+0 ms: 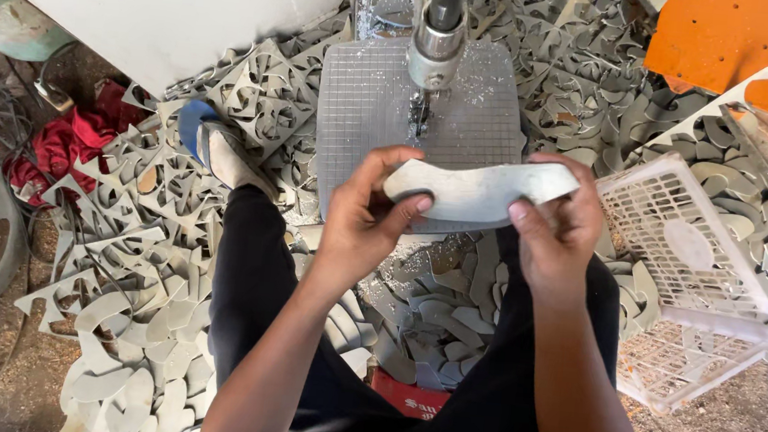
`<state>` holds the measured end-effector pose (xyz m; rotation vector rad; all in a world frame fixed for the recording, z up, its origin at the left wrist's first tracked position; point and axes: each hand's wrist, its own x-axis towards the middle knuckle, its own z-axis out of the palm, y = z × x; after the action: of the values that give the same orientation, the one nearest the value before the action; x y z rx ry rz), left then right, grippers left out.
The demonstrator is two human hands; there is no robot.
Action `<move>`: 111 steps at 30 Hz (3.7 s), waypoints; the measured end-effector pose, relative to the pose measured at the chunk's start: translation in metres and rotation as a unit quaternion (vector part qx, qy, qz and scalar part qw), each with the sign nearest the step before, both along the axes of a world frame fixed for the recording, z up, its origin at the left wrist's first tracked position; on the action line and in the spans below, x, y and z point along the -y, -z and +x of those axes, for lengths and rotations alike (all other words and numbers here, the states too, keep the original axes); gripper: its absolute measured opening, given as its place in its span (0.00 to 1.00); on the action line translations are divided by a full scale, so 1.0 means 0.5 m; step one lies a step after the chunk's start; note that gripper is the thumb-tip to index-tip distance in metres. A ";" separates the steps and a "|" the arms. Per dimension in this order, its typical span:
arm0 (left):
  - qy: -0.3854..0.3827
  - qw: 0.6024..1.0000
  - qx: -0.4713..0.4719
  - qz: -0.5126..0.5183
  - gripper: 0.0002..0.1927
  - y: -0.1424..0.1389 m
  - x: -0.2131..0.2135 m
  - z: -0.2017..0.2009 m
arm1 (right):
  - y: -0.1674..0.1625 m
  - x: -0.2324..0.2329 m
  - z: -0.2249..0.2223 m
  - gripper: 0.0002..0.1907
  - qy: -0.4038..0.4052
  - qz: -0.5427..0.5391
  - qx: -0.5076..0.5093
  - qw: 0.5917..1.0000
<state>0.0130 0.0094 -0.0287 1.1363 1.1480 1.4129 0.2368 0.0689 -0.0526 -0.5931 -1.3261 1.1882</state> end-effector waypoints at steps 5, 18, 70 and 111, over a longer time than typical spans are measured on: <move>0.051 0.995 0.087 -0.011 0.22 0.023 -0.010 0.027 | -0.012 0.041 -0.030 0.24 0.080 0.042 0.025 0.996; 0.015 0.998 0.014 0.053 0.22 -0.042 0.025 -0.022 | -0.068 0.032 -0.062 0.27 0.150 0.300 0.521 0.785; -0.167 0.895 -0.413 0.004 0.16 -0.028 0.001 -0.051 | -0.031 0.000 -0.055 0.30 0.136 0.227 0.475 0.839; -0.212 0.871 -0.439 0.058 0.24 -0.009 -0.031 -0.042 | -0.033 -0.066 -0.092 0.25 0.119 0.160 0.514 0.834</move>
<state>-0.0080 0.0249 -0.0241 1.7786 2.0712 1.2943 0.1909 0.1019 -0.0363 -1.1891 -2.2042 0.3540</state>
